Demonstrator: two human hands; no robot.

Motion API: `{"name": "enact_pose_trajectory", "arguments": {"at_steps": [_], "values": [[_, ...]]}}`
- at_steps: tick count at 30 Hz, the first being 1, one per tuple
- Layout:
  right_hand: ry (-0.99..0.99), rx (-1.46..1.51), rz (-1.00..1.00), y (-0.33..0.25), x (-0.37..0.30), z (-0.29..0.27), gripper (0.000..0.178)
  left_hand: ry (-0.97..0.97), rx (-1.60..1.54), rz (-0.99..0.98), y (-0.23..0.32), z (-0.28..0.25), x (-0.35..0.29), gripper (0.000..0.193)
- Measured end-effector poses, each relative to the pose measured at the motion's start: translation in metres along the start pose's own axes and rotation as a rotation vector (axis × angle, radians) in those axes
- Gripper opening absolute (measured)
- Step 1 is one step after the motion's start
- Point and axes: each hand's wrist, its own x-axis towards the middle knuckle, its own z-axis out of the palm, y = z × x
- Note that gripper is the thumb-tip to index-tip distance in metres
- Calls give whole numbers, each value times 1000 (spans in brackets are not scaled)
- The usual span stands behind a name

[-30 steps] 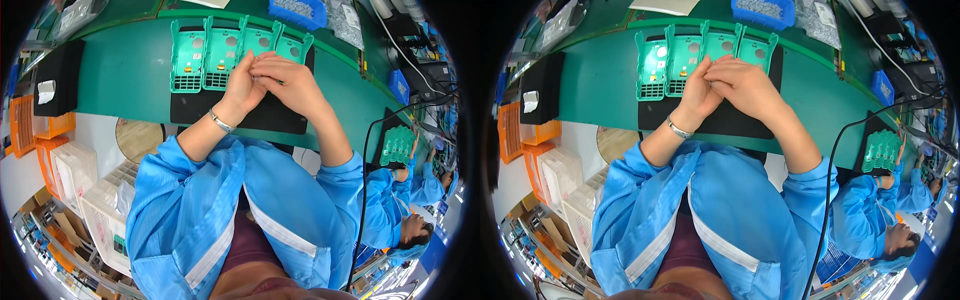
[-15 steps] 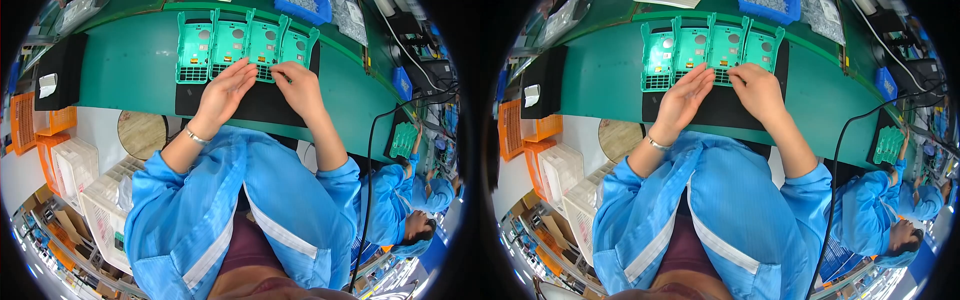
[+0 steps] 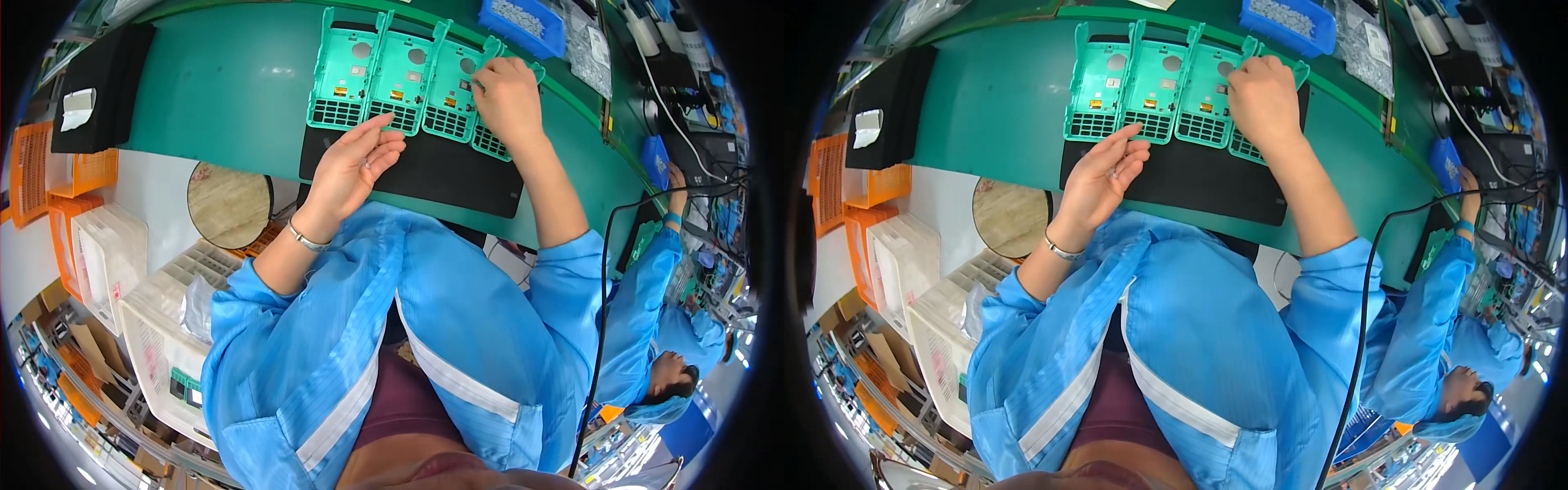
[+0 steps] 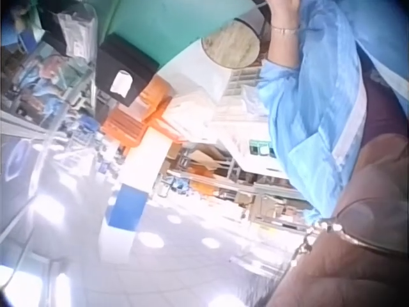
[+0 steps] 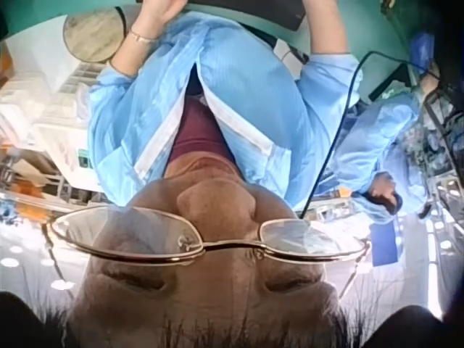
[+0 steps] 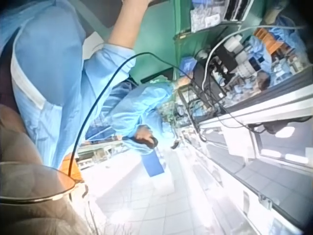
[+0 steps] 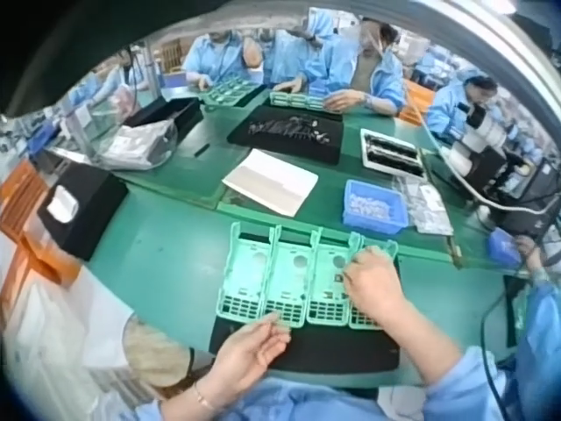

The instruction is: The person assembles electronic components into green plastic housings by hand, placing circuit boards and foam pads into the housings.

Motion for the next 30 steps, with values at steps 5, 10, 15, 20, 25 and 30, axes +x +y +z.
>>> {"name": "enact_pose_trajectory", "arguments": {"at_steps": [5, 10, 15, 20, 25, 30], "values": [[-162, -199, -83, -7, 17, 0, 10, 36, 32, 1, -1, -8, 7, 31], [-369, -354, -179, -3, 31, 9, 9, 41, 21, 31, 6, 3, 3, 31], [-400, -131, -66, 4, 39, 2, 9, 67, 81, 37, 7, 0, 4, 24], [-312, 131, 168, -5, 30, 12, 15, 30, 113, -10, 3, -2, 7, 21], [-116, 245, 177, -6, 12, 13, 13, 60, 110, 7, 2, -4, 8, 18], [-16, 192, 79, -16, 9, 25, 10, 59, 81, 7, 0, -5, 8, 12]]}}
